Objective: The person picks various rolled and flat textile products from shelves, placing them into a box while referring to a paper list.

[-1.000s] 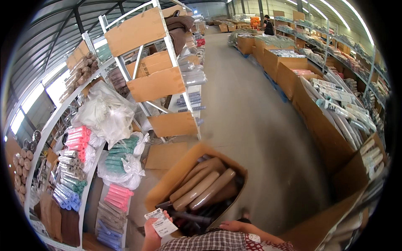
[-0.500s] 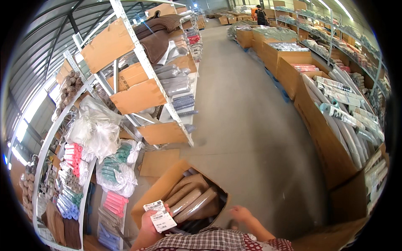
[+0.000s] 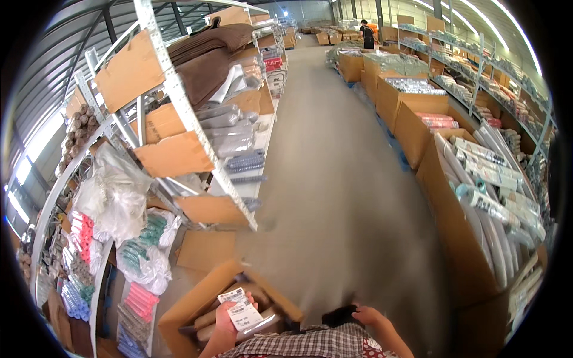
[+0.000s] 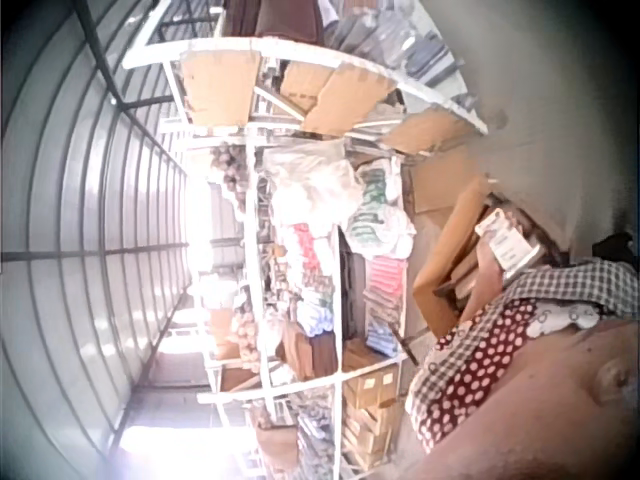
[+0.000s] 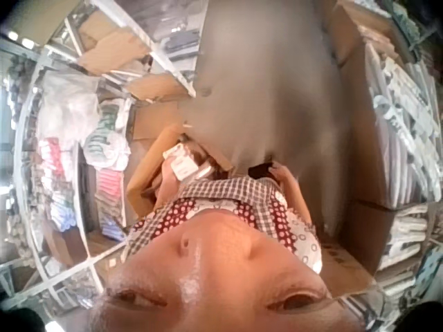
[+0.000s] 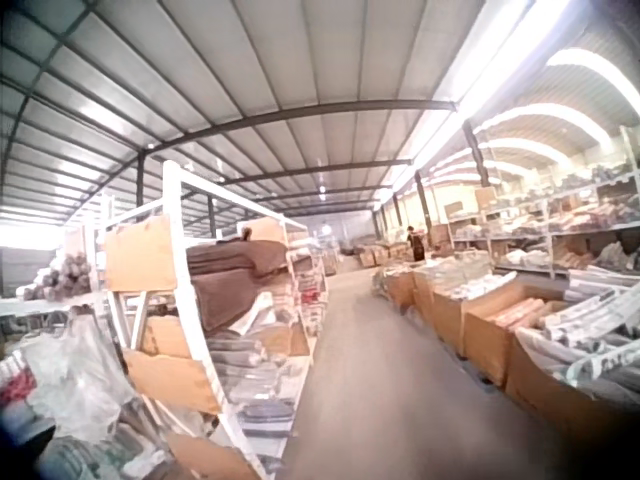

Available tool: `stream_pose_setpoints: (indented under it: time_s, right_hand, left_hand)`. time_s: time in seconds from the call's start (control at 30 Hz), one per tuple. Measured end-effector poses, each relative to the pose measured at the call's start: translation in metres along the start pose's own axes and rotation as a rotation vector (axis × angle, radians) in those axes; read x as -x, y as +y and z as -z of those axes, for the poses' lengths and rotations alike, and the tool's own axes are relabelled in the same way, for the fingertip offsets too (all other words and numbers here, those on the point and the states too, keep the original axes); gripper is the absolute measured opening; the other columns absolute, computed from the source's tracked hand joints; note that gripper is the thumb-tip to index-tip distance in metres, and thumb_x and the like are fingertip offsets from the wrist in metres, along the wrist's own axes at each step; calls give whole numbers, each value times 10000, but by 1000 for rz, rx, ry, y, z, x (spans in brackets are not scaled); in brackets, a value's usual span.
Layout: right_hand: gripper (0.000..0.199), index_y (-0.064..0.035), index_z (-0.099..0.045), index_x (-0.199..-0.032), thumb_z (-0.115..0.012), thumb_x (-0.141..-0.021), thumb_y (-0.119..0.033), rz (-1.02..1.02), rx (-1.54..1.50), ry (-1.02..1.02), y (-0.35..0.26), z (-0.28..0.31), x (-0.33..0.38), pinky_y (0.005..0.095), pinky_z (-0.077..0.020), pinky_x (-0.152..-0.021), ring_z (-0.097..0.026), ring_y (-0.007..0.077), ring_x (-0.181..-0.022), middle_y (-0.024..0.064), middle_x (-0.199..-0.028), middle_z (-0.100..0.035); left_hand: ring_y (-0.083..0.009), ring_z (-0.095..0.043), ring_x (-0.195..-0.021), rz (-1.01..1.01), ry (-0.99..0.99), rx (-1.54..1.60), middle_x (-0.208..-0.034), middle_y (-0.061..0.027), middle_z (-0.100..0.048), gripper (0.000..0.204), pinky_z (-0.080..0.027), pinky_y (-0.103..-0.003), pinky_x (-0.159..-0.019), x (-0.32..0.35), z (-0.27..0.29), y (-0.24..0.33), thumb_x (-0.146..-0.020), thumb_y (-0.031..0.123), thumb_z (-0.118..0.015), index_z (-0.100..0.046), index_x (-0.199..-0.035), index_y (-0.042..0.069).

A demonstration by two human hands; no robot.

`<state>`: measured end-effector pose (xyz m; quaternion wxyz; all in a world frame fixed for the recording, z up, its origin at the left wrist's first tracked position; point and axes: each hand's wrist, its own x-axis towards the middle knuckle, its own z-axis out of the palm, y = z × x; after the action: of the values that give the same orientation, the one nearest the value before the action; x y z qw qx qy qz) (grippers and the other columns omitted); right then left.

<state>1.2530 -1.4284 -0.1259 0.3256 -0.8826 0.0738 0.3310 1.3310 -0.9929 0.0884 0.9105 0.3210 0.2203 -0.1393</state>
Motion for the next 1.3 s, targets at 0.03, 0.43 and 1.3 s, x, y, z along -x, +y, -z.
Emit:
stream_pose_setpoints:
  time_s: [0.03, 0.43, 1.3]
  right_hand:
    - [647, -34, -566, -1247, -505, -849, -539, 6, 14, 34, 7, 31, -21, 392, -393, -1023, -494, 332, -1216, 179, -1306, -531]
    - [581, -33, -565, -1232, -569, -838, -460, 83, 56, 157, 30, 350, -243, 412, -433, -965, -544, 347, -1144, 204, -1202, -593]
    - [617, -32, -532, -1269, -568, -833, -467, 27, 541, 132, -134, 1007, -1001, 433, -432, -977, -521, 349, -1181, 202, -1282, -539]
  left_hand:
    - [-367, -600, -990, 15, 33, 91, -1079, -213, -606, 503, -458, -538, -951, -28, -17, -13, -661, 116, -469, -507, -1137, -42]
    - [-362, -585, -1023, 113, -18, 128, -1120, -219, -591, 477, -439, -528, -982, -276, -275, -65, -719, 80, -464, -513, -1185, -10]
    - [-350, -576, -1071, -285, -82, 235, -1214, -197, -559, 570, -435, -507, -996, -1049, -595, 234, -693, 80, -498, -475, -1255, -11]
